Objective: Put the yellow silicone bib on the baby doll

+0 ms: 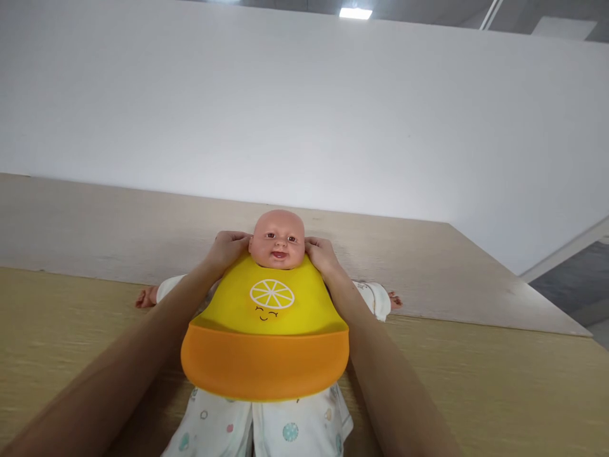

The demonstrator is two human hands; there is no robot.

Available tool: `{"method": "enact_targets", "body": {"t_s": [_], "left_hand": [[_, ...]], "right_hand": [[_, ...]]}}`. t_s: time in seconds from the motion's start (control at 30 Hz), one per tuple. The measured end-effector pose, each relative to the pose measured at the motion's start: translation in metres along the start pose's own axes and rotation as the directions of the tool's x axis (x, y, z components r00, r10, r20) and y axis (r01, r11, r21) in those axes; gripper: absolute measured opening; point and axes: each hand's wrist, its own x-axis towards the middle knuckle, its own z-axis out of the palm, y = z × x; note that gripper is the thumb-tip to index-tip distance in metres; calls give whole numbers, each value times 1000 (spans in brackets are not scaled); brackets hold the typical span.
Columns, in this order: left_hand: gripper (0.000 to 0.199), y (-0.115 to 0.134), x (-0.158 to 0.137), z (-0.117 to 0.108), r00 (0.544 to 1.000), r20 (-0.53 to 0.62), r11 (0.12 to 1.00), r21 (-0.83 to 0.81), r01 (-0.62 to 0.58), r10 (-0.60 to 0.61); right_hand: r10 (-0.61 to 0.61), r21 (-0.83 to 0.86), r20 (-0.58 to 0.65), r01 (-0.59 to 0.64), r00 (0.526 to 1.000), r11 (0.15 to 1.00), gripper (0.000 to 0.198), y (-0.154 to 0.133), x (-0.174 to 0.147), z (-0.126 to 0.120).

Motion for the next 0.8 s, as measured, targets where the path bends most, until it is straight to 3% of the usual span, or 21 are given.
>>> {"method": "enact_targets", "body": {"t_s": [0.13,0.47,0.8], "left_hand": [[19,0,0,-2,999,37,997,76,-10,8],[20,-1,4,-1,996,-41,981,179,-68,76],[28,4,1,-3,982,-26,894,418,-159,187]], "right_hand": [[14,18,-1,-14,1000,1000,18,6,2,-1],[-23,83,25,21,999,996,29,-6,-15,6],[-40,138,63,31,997,990,27,-3,-10,8]]}}
